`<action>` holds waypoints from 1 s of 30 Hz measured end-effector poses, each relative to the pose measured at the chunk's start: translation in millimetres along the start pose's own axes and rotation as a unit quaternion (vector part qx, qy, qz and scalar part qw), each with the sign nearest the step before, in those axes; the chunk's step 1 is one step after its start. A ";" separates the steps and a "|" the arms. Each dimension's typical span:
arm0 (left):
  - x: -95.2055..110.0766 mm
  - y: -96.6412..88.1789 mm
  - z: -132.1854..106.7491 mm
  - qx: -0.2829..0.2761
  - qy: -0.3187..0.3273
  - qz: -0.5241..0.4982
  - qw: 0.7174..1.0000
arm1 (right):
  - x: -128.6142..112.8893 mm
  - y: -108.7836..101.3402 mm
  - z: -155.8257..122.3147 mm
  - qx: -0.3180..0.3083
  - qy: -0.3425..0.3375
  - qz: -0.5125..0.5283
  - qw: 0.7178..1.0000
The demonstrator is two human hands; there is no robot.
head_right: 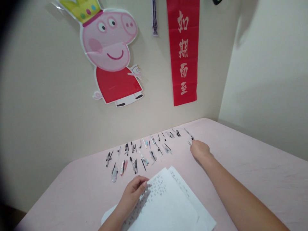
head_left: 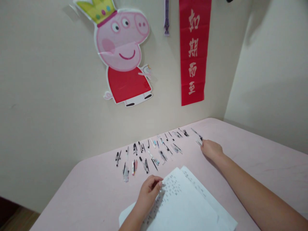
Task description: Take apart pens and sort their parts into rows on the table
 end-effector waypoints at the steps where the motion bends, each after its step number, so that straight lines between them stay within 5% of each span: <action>1: -0.5 0.1 0.1 0.000 0.001 0.002 1.000 | 1.0 1.2 0.4 -0.002 0.001 -0.002 1.000; 19: 0.4 0.6 -1.0 0.000 0.020 0.029 0.999 | 9.3 8.5 3.9 0.029 -0.004 -0.016 0.999; 25: 0.6 1.2 -0.6 0.001 0.025 0.036 0.999 | -18.0 4.3 -1.4 0.118 -0.089 0.022 0.989; 30: -4.2 2.6 0.6 0.002 0.033 0.034 0.999 | -48.6 26.0 22.1 0.107 -0.153 0.065 0.980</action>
Point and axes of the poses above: each hand's wrist, its own z-axis towards the middle knuckle, its own y-axis out of the palm, x = y × z, the point moved 4 cm from there along z, towards the middle knuckle, and after that the axes turned 10 degrees about x, right-handed, at the moved point
